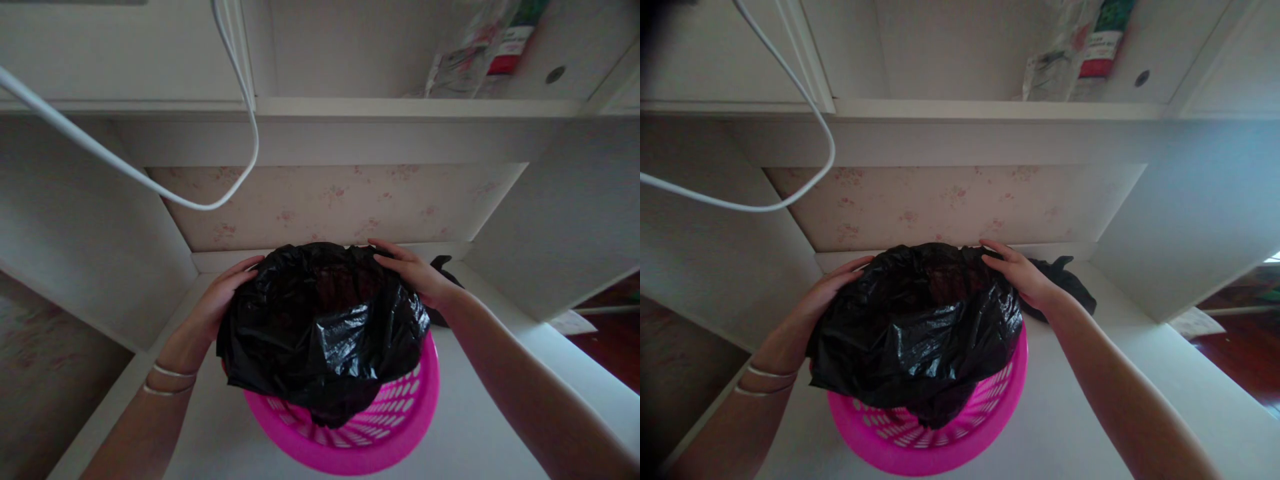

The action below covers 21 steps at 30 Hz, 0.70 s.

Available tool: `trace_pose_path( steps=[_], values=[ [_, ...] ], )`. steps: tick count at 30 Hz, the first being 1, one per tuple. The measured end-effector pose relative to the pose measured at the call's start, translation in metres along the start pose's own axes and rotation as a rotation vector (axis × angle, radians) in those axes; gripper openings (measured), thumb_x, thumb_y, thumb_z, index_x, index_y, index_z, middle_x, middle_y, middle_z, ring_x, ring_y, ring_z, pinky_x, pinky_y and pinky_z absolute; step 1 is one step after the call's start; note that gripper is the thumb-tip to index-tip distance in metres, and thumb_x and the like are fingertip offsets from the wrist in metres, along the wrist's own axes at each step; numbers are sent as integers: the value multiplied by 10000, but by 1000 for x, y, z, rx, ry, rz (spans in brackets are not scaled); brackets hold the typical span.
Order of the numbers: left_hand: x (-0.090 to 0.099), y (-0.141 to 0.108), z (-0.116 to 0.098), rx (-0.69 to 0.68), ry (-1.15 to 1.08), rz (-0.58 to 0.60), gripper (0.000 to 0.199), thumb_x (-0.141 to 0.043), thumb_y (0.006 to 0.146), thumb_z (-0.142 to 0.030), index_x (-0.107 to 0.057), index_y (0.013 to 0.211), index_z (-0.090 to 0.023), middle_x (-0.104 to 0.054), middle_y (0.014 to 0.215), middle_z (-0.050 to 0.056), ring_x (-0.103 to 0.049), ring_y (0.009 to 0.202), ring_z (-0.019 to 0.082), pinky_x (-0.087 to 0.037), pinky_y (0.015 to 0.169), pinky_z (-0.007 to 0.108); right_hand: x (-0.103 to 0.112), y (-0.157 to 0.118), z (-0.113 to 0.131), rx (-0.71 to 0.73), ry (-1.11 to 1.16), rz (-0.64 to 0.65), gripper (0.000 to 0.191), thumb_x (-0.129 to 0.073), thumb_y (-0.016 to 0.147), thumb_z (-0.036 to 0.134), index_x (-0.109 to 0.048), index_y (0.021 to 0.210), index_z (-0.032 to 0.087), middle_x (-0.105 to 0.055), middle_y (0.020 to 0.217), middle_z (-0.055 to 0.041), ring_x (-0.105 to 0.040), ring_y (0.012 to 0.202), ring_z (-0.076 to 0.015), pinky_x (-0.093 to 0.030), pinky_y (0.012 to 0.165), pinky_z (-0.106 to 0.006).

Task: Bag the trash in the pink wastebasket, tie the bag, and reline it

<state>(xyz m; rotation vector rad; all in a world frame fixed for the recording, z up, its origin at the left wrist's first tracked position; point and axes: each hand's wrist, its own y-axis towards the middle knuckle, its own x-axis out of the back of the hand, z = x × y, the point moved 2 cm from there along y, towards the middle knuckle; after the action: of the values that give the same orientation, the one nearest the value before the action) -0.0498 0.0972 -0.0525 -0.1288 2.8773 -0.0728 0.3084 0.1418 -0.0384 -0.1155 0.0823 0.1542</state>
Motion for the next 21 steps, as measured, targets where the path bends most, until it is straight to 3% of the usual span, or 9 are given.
trace_pose_path(
  steps=[3,9,13,17,21],
  values=[
    [-3,10,0,22,7,41,438,-825,745,-263,-787,1171,-171,-785,1248,108,-747,1093,267,-583,951,333,-6,7,0,-32,-2,-9,463,-822,830,352,-738,1282,299,-802,1186,-42,-779,1003,-239,-612,1010,-406],
    [-2,24,-4,10,71,-67,347,-789,589,-116,-830,925,-189,-828,833,43,-747,695,206,-595,646,275,-5,21,-1,25,-54,-40,193,-779,849,328,-831,1015,245,-827,1061,-63,-790,923,-245,-583,1054,-433],
    [-4,26,-10,-19,117,-96,464,-737,561,-77,-840,997,-195,-836,879,59,-747,711,219,-594,660,294,4,27,-3,102,-99,-68,291,-809,762,230,-830,1051,263,-830,1041,-46,-787,916,-258,-609,1001,-473],
    [-7,25,-18,-132,181,-148,408,-715,609,-63,-845,978,-181,-830,1007,98,-757,897,259,-591,860,343,11,31,-3,227,-162,-134,346,-787,760,252,-822,1103,283,-811,1142,-22,-736,1132,-279,-493,1143,-525],
    [-4,24,-26,-341,239,-224,247,-709,645,-18,-810,734,-224,-793,1184,51,-627,1297,244,-396,1177,288,14,32,6,396,-245,-161,307,-742,758,254,-838,1046,301,-753,1299,29,-604,1350,-262,-312,1272,-470]
  ],
)
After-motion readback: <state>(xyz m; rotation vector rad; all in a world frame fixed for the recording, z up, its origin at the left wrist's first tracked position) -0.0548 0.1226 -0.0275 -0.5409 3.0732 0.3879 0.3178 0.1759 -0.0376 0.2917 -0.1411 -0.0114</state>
